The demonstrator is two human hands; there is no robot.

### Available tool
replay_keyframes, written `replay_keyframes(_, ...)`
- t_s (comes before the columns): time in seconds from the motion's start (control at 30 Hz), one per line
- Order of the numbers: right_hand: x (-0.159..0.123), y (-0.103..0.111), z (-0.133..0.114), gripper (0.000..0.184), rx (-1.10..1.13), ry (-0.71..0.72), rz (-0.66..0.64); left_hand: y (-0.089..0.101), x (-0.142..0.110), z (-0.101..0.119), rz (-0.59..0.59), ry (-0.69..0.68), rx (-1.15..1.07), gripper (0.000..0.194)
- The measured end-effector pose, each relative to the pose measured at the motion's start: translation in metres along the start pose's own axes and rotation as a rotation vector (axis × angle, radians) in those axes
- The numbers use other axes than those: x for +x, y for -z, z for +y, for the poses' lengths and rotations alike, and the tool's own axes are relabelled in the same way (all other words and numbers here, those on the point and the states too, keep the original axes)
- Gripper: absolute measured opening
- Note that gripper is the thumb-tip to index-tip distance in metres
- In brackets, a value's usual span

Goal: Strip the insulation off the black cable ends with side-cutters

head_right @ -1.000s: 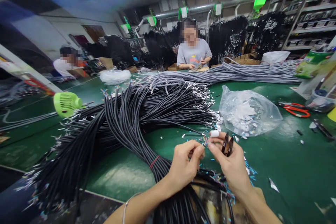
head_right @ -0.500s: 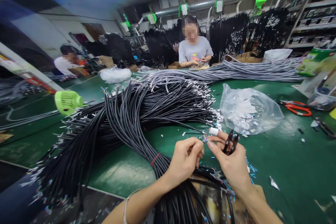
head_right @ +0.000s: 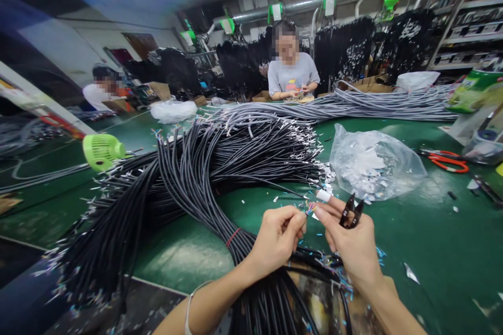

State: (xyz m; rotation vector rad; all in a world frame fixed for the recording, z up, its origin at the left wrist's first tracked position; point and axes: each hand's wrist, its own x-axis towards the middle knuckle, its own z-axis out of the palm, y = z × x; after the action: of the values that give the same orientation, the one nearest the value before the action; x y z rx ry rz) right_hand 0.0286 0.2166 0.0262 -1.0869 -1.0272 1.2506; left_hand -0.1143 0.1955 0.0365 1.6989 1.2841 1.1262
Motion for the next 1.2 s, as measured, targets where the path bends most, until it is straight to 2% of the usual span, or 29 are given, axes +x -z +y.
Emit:
replay_keyframes(0.1,-0.002,0.001,0.000,0.041,-0.077,0.074,0.020,0.000,0.000,0.000,0.018,-0.002,0.014,0.039)
replay_keyframes(0.27,-0.005,0.002,-0.002,0.040,-0.328,0.312,0.089,-0.001,0.000,-0.001,0.031,0.015,-0.016,0.039)
replay_keyframes(0.47,-0.003,0.005,-0.001,0.043,-0.330,0.267,0.019,0.000,0.000,0.000,0.024,0.017,-0.020,0.041)
replay_keyframes(0.57,-0.003,0.004,-0.001,0.038,-0.346,0.325,0.024,-0.001,-0.001,0.000,0.021,0.012,0.003,0.040)
replay_keyframes(0.7,-0.005,0.003,0.000,0.023,-0.555,0.567,0.084,-0.004,-0.003,0.002,0.070,-0.055,0.085,0.035)
replay_keyframes(0.8,-0.007,0.007,0.000,0.023,-0.783,0.857,0.090,-0.007,-0.004,0.002,0.104,-0.099,0.136,0.031)
replay_keyframes(0.9,-0.008,0.013,-0.001,0.033,-0.914,1.184,-0.025,-0.008,-0.003,0.001,0.146,-0.082,0.140,0.030)
replay_keyframes(0.97,-0.011,0.015,-0.002,0.035,-0.904,1.292,-0.105,-0.007,-0.001,0.000,0.166,-0.052,0.106,0.030)
replay_keyframes(1.03,-0.013,0.013,-0.005,0.032,-0.862,1.214,-0.050,-0.006,0.001,0.001,0.170,-0.034,0.061,0.030)
replay_keyframes(1.13,-0.015,0.007,-0.007,0.022,-0.721,0.833,0.132,-0.005,0.001,0.002,0.198,-0.069,0.041,0.027)
replay_keyframes(1.2,-0.013,0.004,-0.009,0.021,-0.592,0.612,0.129,-0.004,0.001,0.003,0.227,-0.118,0.067,0.023)
